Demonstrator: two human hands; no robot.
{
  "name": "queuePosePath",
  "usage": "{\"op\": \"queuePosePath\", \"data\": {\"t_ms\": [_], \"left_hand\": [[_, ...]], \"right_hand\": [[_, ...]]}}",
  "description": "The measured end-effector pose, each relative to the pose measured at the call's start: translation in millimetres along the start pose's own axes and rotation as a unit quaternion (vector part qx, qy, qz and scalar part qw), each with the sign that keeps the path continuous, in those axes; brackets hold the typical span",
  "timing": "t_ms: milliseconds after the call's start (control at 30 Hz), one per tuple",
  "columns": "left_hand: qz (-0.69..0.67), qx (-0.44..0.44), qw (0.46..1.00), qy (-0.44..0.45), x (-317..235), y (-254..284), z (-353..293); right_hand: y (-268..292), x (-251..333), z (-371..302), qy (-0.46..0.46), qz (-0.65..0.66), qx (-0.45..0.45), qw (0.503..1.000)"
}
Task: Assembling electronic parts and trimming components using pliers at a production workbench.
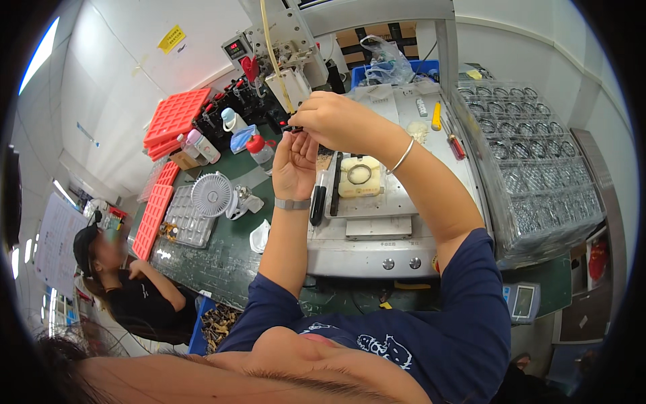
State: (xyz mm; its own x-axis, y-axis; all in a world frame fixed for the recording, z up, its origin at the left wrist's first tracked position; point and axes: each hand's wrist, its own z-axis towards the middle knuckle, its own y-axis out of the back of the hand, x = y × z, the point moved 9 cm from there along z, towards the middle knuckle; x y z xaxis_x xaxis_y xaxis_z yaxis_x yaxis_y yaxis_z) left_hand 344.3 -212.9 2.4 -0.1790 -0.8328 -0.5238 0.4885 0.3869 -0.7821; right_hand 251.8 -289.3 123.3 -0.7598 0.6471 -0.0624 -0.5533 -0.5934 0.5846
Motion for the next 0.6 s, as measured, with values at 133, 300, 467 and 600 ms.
{"op": "queuePosePath", "data": {"t_ms": [133,300,467,600], "left_hand": [[-0.002,-0.021,1.0,0.006,2,5,1],[-0.009,-0.011,1.0,0.001,3,8,5],[-0.051,-0.013,0.998,0.017,7,4,3],[-0.039,0.01,0.997,0.065,14,11,4]], "right_hand": [[-4,2,0,0.011,-0.016,0.013,1.0],[-5,2,0,0.007,-0.023,0.024,0.999],[-2,0,-1,0.002,-0.011,0.012,1.0],[-3,-1,0,-0.002,-0.003,0.018,1.0]]}}
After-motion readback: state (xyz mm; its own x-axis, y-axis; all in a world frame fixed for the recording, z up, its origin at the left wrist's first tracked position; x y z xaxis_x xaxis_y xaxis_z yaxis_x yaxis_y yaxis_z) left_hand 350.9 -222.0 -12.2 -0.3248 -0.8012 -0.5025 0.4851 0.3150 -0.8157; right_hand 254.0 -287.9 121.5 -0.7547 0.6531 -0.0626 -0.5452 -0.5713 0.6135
